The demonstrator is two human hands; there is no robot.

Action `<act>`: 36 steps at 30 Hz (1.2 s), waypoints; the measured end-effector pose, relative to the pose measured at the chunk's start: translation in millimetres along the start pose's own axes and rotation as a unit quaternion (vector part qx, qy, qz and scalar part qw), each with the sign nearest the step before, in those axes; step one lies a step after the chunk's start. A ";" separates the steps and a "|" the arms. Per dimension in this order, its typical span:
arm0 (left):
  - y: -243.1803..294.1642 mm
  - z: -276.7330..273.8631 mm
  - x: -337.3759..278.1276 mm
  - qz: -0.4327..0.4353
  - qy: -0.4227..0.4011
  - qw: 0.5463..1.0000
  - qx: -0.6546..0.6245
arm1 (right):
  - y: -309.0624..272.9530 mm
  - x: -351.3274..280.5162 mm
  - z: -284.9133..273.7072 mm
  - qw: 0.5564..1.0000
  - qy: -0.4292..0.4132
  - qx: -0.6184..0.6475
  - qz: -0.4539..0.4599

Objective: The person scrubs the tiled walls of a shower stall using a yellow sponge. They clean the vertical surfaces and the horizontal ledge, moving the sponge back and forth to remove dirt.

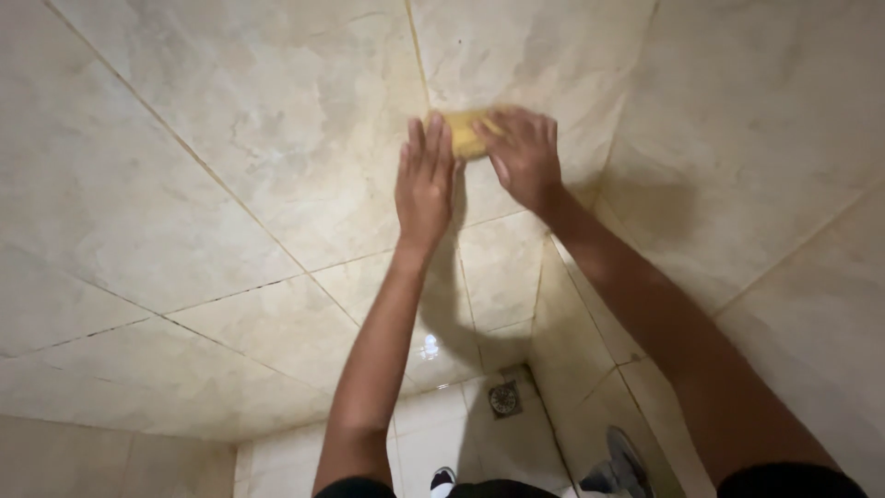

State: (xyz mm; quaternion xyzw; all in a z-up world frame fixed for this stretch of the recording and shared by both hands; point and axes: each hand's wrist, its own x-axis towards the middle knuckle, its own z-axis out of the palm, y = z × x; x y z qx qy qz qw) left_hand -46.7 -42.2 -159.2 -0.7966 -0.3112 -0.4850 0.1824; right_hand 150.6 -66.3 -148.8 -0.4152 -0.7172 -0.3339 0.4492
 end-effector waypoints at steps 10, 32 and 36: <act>18.3 52.6 -122.6 -0.064 -0.079 0.994 -0.043 | -10.1 -107.2 36.0 0.998 -0.050 0.032 -0.018; 39.8 14.1 3.1 -0.038 -0.008 0.988 -0.149 | 11.0 -4.6 -13.6 0.997 0.007 0.043 0.069; 32.1 38.3 -38.5 -0.037 -0.037 0.990 -0.134 | 10.2 -38.5 8.8 0.998 0.006 0.008 0.056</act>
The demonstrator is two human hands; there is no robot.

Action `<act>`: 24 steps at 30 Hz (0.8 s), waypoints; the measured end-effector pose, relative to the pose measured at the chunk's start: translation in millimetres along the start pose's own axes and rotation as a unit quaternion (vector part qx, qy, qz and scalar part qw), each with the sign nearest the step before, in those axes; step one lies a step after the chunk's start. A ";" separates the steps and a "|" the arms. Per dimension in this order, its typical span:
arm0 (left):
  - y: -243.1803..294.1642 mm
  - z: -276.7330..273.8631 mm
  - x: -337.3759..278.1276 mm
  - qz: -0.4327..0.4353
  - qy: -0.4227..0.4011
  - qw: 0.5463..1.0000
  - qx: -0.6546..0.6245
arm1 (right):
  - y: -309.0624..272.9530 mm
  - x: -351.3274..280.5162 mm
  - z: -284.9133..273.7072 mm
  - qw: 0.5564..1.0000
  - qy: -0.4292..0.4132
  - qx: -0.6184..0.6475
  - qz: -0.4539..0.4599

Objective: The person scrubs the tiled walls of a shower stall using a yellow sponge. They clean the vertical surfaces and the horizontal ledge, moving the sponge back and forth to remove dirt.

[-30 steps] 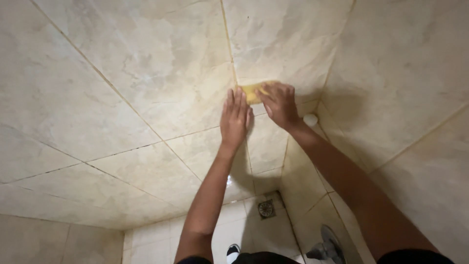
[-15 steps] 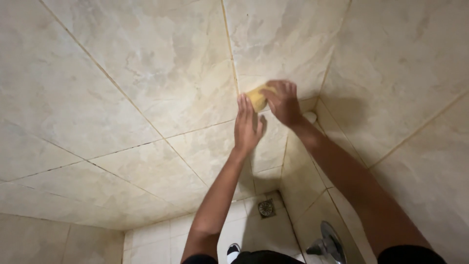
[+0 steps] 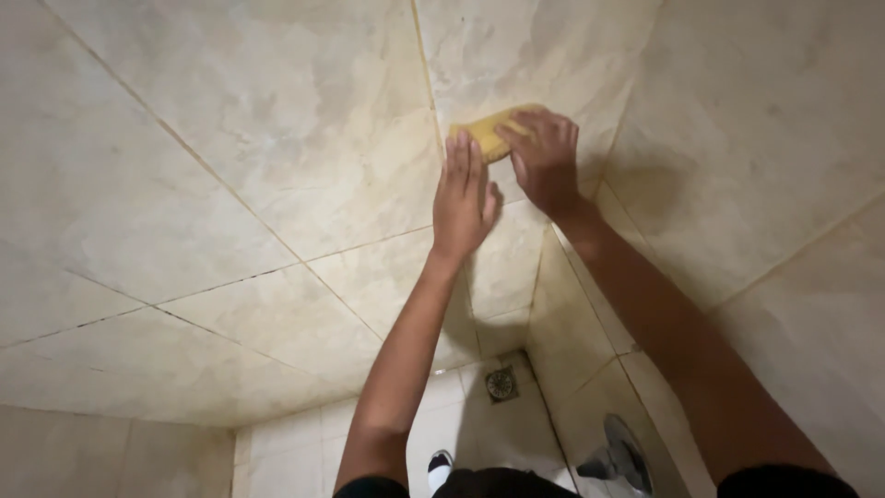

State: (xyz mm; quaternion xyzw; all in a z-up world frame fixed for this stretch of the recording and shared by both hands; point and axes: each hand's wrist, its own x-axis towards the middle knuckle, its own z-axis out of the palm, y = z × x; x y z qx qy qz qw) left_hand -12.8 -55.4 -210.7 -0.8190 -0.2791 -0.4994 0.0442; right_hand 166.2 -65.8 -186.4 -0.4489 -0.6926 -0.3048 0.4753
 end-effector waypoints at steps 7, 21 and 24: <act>-6.2 36.2 -67.8 -0.034 -0.055 0.998 -0.002 | 11.5 -74.3 24.2 0.997 -0.053 -0.029 -0.037; 8.0 54.3 -71.2 -0.031 -0.062 0.995 -0.073 | 39.6 -76.2 5.7 0.995 -0.091 -0.049 -0.009; 19.4 43.0 -21.7 0.006 -0.025 0.998 -0.060 | 40.9 -21.0 -22.9 0.996 -0.056 -0.068 -0.008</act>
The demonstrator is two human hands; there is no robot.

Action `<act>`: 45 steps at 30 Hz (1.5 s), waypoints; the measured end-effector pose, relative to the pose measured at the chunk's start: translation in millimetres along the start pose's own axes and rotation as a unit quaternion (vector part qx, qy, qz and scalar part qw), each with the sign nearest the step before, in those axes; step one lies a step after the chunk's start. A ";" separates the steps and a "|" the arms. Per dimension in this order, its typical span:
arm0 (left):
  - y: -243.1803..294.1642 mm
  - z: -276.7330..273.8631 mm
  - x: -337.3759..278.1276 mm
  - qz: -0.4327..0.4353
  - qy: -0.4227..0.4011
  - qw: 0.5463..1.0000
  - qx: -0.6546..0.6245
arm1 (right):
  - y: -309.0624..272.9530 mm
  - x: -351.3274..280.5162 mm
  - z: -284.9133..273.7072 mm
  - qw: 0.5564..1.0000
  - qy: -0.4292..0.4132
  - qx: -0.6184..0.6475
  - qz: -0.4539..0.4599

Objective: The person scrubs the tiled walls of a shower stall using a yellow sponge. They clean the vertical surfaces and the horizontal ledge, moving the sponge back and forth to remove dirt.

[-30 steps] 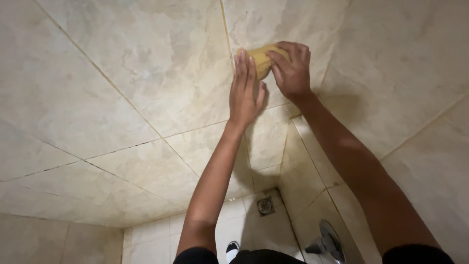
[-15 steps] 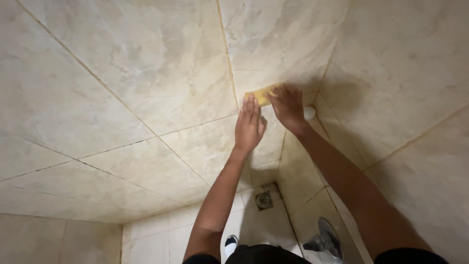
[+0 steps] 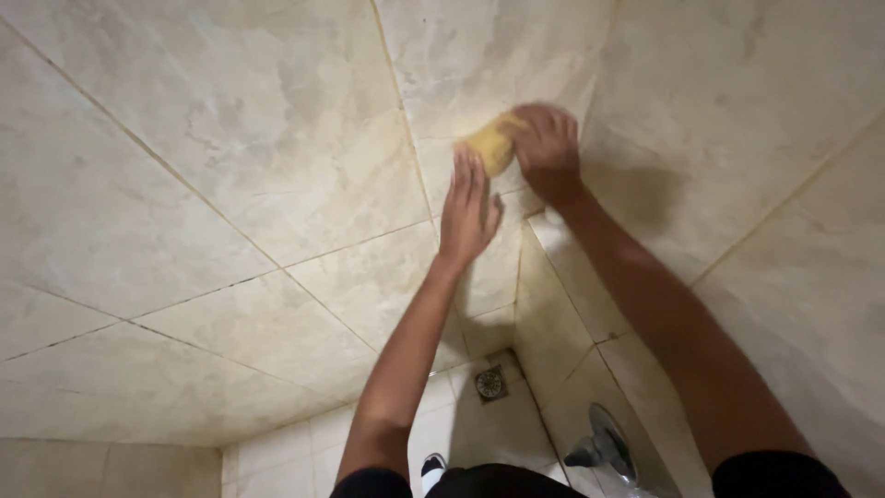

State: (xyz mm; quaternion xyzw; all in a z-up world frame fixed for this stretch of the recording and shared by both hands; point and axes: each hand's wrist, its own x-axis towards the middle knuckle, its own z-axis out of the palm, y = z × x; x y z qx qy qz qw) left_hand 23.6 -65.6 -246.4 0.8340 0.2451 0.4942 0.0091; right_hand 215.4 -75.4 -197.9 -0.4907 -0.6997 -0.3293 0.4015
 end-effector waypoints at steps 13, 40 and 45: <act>18.7 -2.8 114.9 0.077 0.067 0.995 0.015 | 30.0 56.4 -40.7 0.994 0.098 -0.001 0.039; 10.5 25.5 -7.1 -0.032 -0.114 0.993 -0.024 | 10.8 -57.4 1.0 0.993 0.032 0.071 0.088; 16.3 -9.3 47.5 -0.017 -0.040 0.999 -0.016 | 2.3 18.8 -31.2 0.996 0.054 0.055 0.037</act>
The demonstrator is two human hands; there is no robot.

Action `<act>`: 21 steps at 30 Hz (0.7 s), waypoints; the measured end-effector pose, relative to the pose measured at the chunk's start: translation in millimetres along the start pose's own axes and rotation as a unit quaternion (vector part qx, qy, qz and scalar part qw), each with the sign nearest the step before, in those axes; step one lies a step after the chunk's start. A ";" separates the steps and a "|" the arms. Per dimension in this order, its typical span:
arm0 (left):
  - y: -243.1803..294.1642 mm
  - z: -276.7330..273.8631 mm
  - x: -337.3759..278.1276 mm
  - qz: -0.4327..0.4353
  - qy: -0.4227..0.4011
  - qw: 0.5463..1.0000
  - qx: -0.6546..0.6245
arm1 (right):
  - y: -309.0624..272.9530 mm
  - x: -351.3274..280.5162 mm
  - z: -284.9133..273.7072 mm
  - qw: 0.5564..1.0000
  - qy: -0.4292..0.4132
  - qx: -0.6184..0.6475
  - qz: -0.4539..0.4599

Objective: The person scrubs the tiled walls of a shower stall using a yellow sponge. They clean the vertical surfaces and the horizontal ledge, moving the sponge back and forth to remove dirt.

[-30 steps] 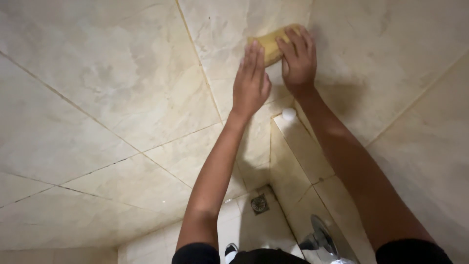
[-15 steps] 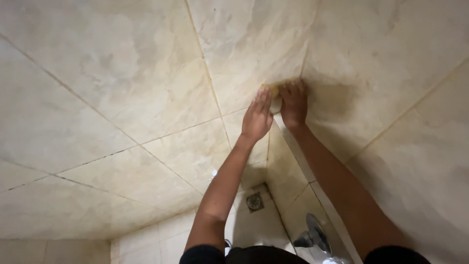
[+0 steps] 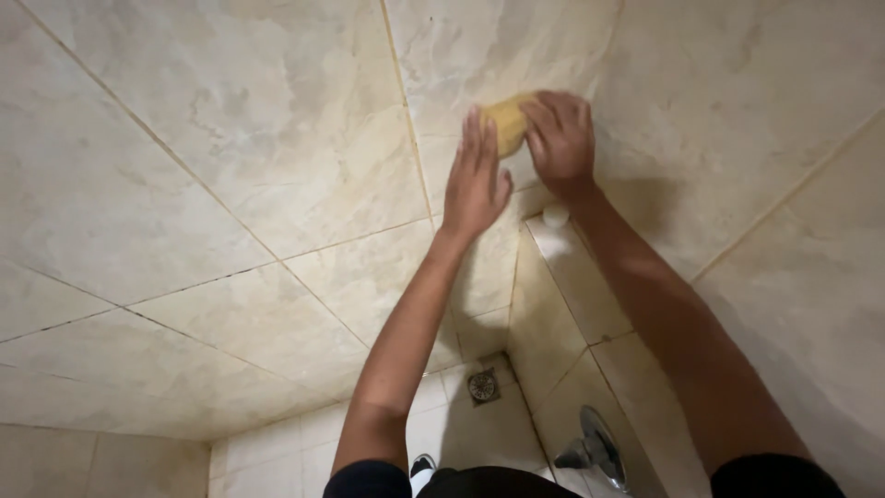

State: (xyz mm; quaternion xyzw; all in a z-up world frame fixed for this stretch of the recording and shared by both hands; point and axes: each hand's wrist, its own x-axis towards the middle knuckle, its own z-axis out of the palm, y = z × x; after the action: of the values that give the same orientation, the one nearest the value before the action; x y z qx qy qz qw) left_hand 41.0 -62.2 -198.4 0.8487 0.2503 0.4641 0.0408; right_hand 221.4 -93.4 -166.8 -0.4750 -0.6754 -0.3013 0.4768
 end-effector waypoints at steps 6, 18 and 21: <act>9.2 -19.4 8.2 0.005 0.078 0.997 0.014 | -13.7 2.5 10.7 0.999 -0.013 0.028 0.022; -19.8 24.8 -77.9 -0.076 0.000 0.997 0.034 | -21.4 -78.9 37.8 0.996 -0.072 0.044 0.020; -17.7 23.5 -82.5 -0.082 -0.003 0.996 0.029 | -16.5 -87.3 44.9 0.997 -0.067 0.031 0.025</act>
State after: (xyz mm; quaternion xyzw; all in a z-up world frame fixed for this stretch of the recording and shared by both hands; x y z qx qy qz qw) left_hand 16.5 -81.1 -280.4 0.8277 0.3322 0.4489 0.0551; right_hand 198.1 -91.8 -263.6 -0.4958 -0.7028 -0.2357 0.4525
